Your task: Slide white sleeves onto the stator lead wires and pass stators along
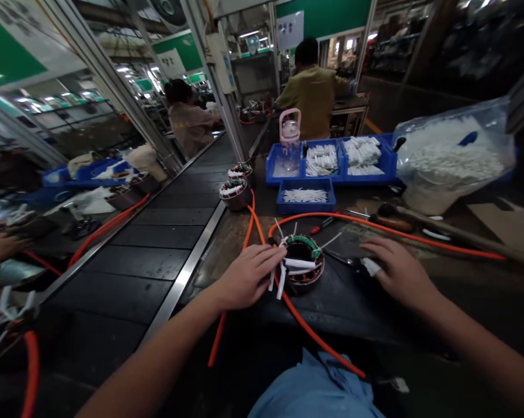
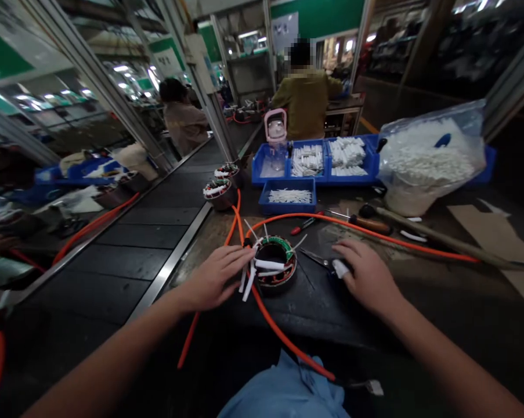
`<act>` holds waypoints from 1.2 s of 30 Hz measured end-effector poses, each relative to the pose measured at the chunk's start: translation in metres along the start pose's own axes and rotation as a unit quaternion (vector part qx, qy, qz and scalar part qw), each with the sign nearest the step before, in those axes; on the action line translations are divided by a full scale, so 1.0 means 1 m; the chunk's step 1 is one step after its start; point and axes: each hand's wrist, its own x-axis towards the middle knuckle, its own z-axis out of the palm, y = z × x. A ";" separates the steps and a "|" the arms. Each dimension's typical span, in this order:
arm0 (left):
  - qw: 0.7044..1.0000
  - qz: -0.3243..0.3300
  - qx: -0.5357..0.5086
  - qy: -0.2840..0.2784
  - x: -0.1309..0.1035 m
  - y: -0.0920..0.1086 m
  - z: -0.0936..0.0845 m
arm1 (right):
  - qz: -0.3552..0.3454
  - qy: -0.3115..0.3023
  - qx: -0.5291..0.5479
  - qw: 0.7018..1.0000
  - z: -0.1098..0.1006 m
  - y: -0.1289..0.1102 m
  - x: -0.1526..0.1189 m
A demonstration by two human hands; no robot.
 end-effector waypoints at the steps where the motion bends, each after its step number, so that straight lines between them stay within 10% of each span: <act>1: 0.999 0.019 0.020 -0.030 0.003 -0.005 -0.002 | -0.017 0.010 0.033 0.999 -0.003 -0.015 -0.003; 11: 0.982 0.086 0.100 -0.133 0.016 -0.034 -0.010 | -0.096 0.005 0.082 0.992 0.005 -0.110 0.011; 18: 0.994 0.103 -0.020 0.018 0.031 -0.026 0.040 | -0.063 -0.115 0.043 0.990 0.004 -0.108 0.054; 24: 0.993 0.050 -0.097 0.049 0.024 -0.006 0.044 | -0.150 -0.217 0.023 0.964 -0.009 -0.097 0.081; 36: 0.952 -0.197 -0.094 0.213 0.036 0.037 0.064 | -0.235 -0.224 0.078 0.943 0.003 -0.087 0.088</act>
